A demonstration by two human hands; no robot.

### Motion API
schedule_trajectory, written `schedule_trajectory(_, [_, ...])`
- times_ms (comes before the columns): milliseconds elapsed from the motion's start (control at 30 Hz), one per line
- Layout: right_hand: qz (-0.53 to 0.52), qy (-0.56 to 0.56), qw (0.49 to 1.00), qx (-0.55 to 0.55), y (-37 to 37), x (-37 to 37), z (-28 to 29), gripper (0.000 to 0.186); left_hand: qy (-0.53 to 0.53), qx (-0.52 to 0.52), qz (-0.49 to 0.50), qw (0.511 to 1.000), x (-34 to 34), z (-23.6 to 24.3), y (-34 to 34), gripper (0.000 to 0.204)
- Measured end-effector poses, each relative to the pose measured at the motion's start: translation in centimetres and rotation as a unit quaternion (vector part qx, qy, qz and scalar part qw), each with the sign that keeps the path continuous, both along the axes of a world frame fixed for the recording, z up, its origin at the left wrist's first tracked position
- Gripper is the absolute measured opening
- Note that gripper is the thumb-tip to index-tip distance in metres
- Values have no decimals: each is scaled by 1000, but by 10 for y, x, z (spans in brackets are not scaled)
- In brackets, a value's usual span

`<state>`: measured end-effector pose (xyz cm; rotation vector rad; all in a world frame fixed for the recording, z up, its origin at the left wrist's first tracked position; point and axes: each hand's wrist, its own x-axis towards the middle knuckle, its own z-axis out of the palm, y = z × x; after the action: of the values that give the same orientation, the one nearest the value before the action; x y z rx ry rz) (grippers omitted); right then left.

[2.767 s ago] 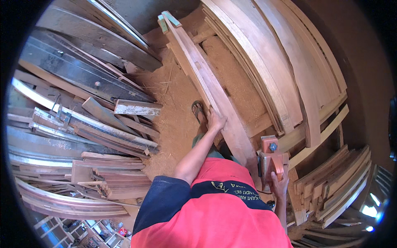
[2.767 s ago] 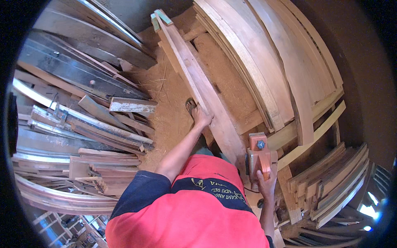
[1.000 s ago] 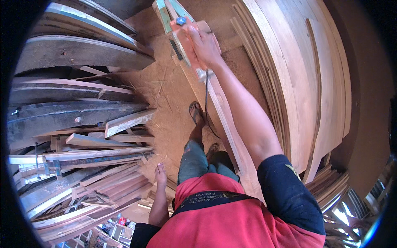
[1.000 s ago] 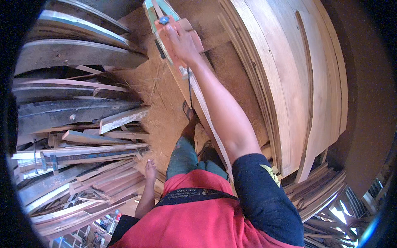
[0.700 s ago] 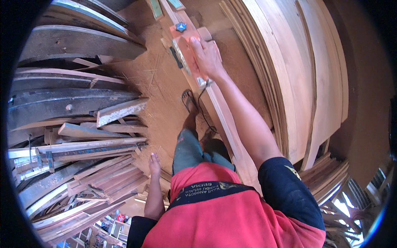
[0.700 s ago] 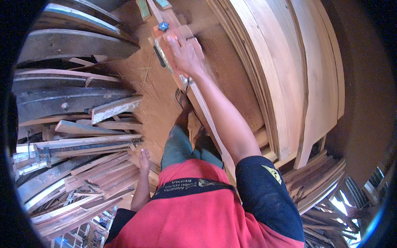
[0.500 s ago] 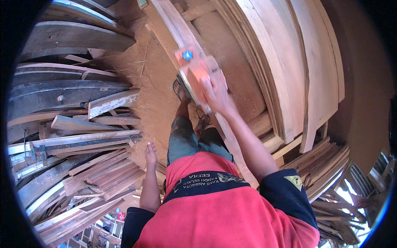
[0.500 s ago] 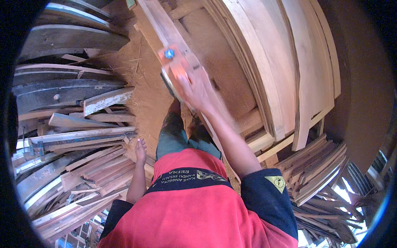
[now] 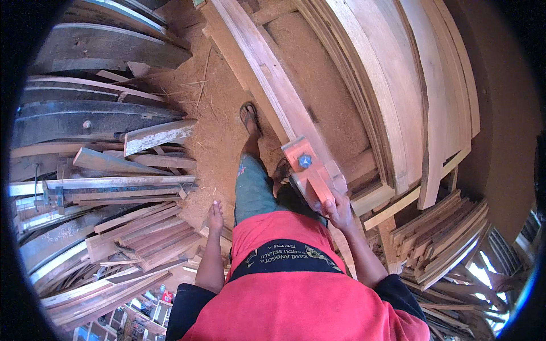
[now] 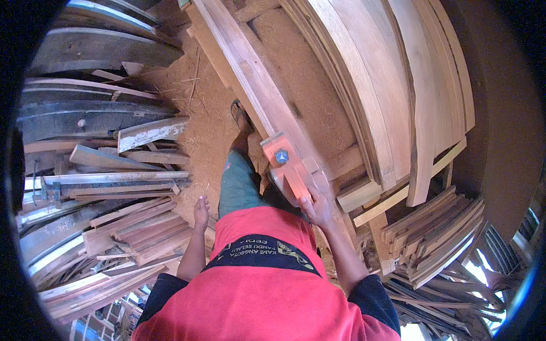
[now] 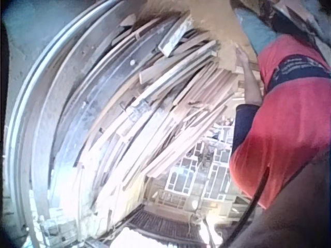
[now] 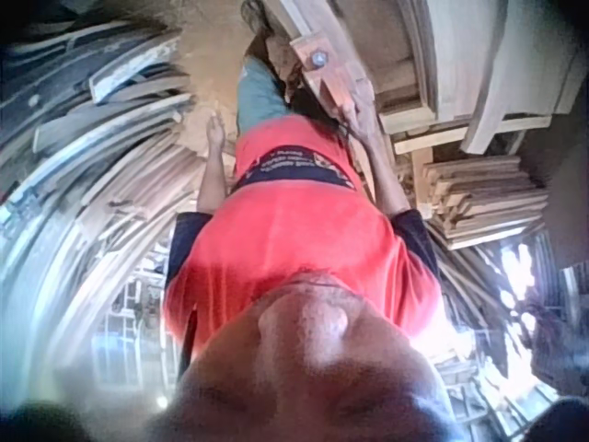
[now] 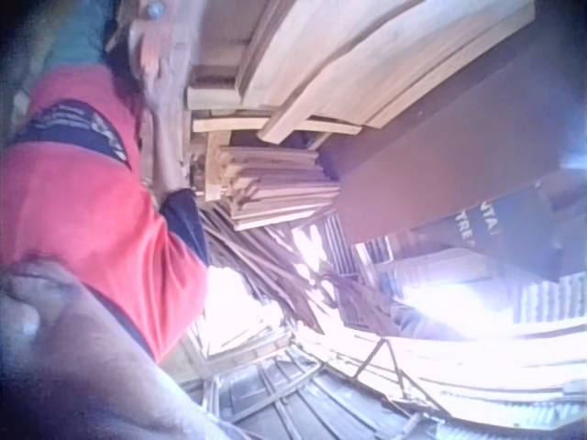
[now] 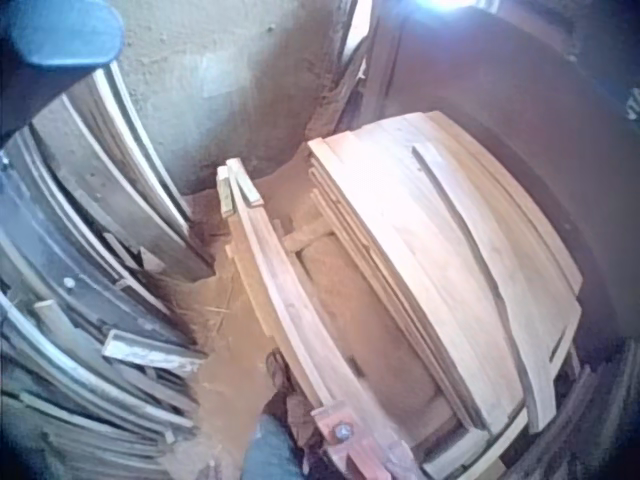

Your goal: The person moves various wooden boards by hand, uses an electric planer to smooth the edge of a long wooden piece, and marks another board with a pencil.

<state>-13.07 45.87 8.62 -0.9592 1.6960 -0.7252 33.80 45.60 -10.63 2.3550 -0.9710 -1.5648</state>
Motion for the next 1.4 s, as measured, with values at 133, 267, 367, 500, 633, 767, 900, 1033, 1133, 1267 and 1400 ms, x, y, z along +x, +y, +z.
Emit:
schedule_trajectory(133, [1, 4, 1000, 10, -84, 9, -8, 51, 8, 30, 35, 999, 10, 1, -26, 59])
schedule_trajectory(267, [13, 6, 1000, -2, -198, 22, -7, 50, -15, 21, 6, 1000, 9, 8, -94, 61])
schedule_trajectory(367, [-2, -42, 998, 46, -288, 32, -1, 50, -8, 36, 52, 998, 18, 6, -148, 61])
schedule_trajectory(500, [28, 31, 999, 15, -392, 43, -32, 50, -15, 48, 70, 996, 19, 11, -219, 60])
schedule_trajectory(633, [35, 62, 996, -57, -508, 57, -24, 57, 27, 67, 106, 992, 37, -3, -252, 71])
schedule_trajectory(767, [1, 100, 983, -156, -607, 75, -39, 50, 30, 54, 158, 986, 36, -4, -269, 61])
schedule_trajectory(900, [-14, 69, 979, -193, -702, 92, -43, 59, 48, 30, 150, 987, 43, -19, -252, 60])
schedule_trajectory(1033, [-12, 75, 979, -188, -792, 101, -56, 67, 31, 51, 142, 988, 30, -3, -248, 61])
schedule_trajectory(1133, [30, 166, 958, -232, -828, 80, -67, 64, 18, 77, 142, 987, 23, 12, -263, 61])
schedule_trajectory(1267, [48, 171, 963, -203, -779, 79, -71, 66, 0, 88, 176, 981, 13, 17, -239, 62])
schedule_trajectory(1400, [6, 113, 972, -207, -660, 81, -54, 70, 62, 68, 185, 978, 14, -12, -181, 62])
